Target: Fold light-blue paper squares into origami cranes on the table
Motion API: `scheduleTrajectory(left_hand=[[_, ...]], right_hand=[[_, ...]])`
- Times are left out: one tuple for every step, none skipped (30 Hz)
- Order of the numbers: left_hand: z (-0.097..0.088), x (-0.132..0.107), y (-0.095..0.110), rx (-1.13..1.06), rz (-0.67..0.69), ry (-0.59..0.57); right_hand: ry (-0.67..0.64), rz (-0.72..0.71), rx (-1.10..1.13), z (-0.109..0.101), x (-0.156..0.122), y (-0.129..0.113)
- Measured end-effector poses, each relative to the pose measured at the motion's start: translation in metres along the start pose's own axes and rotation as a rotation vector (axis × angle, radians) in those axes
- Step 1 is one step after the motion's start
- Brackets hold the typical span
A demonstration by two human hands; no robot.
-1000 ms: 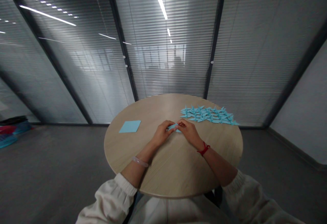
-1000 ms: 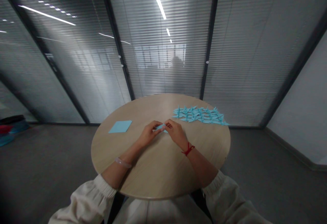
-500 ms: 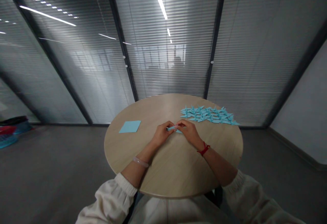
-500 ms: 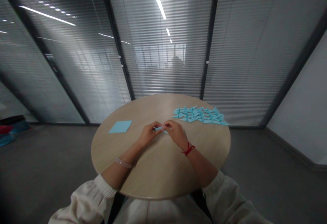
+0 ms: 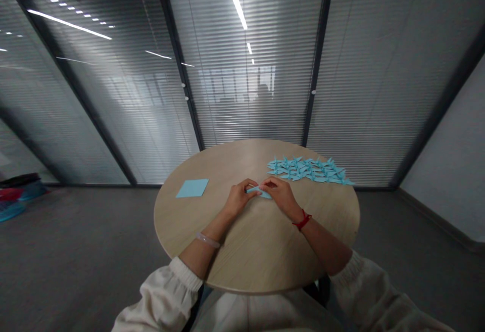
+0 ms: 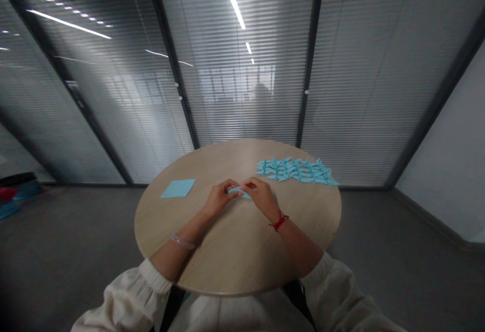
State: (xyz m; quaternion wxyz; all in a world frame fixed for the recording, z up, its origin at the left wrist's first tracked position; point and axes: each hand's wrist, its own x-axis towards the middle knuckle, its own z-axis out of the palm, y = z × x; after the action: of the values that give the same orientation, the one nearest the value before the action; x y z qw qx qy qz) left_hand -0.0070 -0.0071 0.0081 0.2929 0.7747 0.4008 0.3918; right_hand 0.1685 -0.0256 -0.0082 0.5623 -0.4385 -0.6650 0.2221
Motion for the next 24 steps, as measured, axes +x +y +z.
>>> scheduleTrajectory(left_hand=[[0.0, 0.0, 0.0, -0.003, -0.006, -0.003], [0.0, 0.0, 0.0, -0.007, -0.01, -0.008], [0.001, 0.0, -0.001, -0.014, -0.015, -0.013], [0.001, 0.0, -0.001, -0.022, -0.018, -0.02], [0.001, 0.0, 0.0, -0.031, -0.02, -0.029], [0.001, 0.0, 0.0, -0.04, -0.019, -0.041], [0.001, 0.001, 0.0, -0.047, -0.017, -0.057], [0.001, 0.001, 0.001, -0.051, -0.013, -0.079], [0.001, 0.001, 0.002, -0.053, -0.01, -0.101], [0.001, 0.001, 0.002, -0.059, -0.008, -0.126], [0.001, 0.001, 0.002, -0.072, -0.011, -0.151], [0.001, 0.002, 0.001, -0.094, -0.021, -0.173], [0.001, 0.002, 0.0, -0.124, -0.037, -0.191], [0.001, 0.003, -0.001, -0.158, -0.058, -0.208], [0.002, 0.003, -0.002, -0.195, -0.083, -0.224], [0.002, 0.004, -0.004, -0.229, -0.108, -0.244], [0.002, 0.004, -0.005, -0.262, -0.133, -0.262], [0.002, 0.005, -0.006, -0.294, -0.154, -0.281], [0.002, 0.005, -0.007, -0.325, -0.171, -0.299], [0.002, 0.005, -0.007, -0.355, -0.184, -0.312], [0.002, 0.005, -0.007, -0.381, -0.194, -0.322], [0.002, 0.005, -0.006, -0.401, -0.199, -0.329], [0.002, 0.005, -0.006, -0.413, -0.202, -0.333], [0.002, 0.004, -0.005, -0.416, -0.2, -0.333]], right_hand=[[-0.004, 0.012, 0.014, 0.0, 0.0, 0.0], [-0.01, 0.019, 0.023, 0.001, 0.0, 0.001], [-0.017, 0.022, 0.028, 0.001, 0.0, 0.001], [-0.025, 0.019, 0.027, 0.001, 0.0, 0.002], [-0.031, 0.014, 0.022, 0.001, 0.0, 0.003], [-0.033, 0.01, 0.014, 0.001, 0.0, 0.004], [-0.031, 0.007, 0.005, 0.001, 0.0, 0.005], [-0.026, 0.006, -0.004, 0.001, 0.0, 0.006], [-0.02, 0.007, -0.012, 0.001, 0.0, 0.007], [-0.013, 0.008, -0.019, 0.001, 0.0, 0.007], [-0.006, 0.009, -0.025, 0.0, 0.0, 0.007], [0.0, 0.009, -0.029, 0.0, 0.0, 0.007], [0.003, 0.012, -0.033, 0.0, 0.0, 0.007], [0.001, 0.017, -0.033, 0.0, 0.001, 0.007], [-0.005, 0.026, -0.03, 0.0, 0.001, 0.008], [-0.013, 0.037, -0.025, 0.0, 0.001, 0.008], [-0.023, 0.047, -0.02, 0.0, 0.001, 0.009], [-0.032, 0.057, -0.015, 0.0, 0.001, 0.01], [-0.037, 0.065, -0.012, 0.0, 0.002, 0.011], [-0.036, 0.071, -0.014, 0.0, 0.002, 0.012], [-0.033, 0.075, -0.018, 0.0, 0.002, 0.014], [-0.033, 0.079, -0.023, 0.001, 0.002, 0.015], [-0.034, 0.085, -0.025, 0.001, 0.002, 0.017], [-0.038, 0.092, -0.02, 0.002, 0.002, 0.019]])
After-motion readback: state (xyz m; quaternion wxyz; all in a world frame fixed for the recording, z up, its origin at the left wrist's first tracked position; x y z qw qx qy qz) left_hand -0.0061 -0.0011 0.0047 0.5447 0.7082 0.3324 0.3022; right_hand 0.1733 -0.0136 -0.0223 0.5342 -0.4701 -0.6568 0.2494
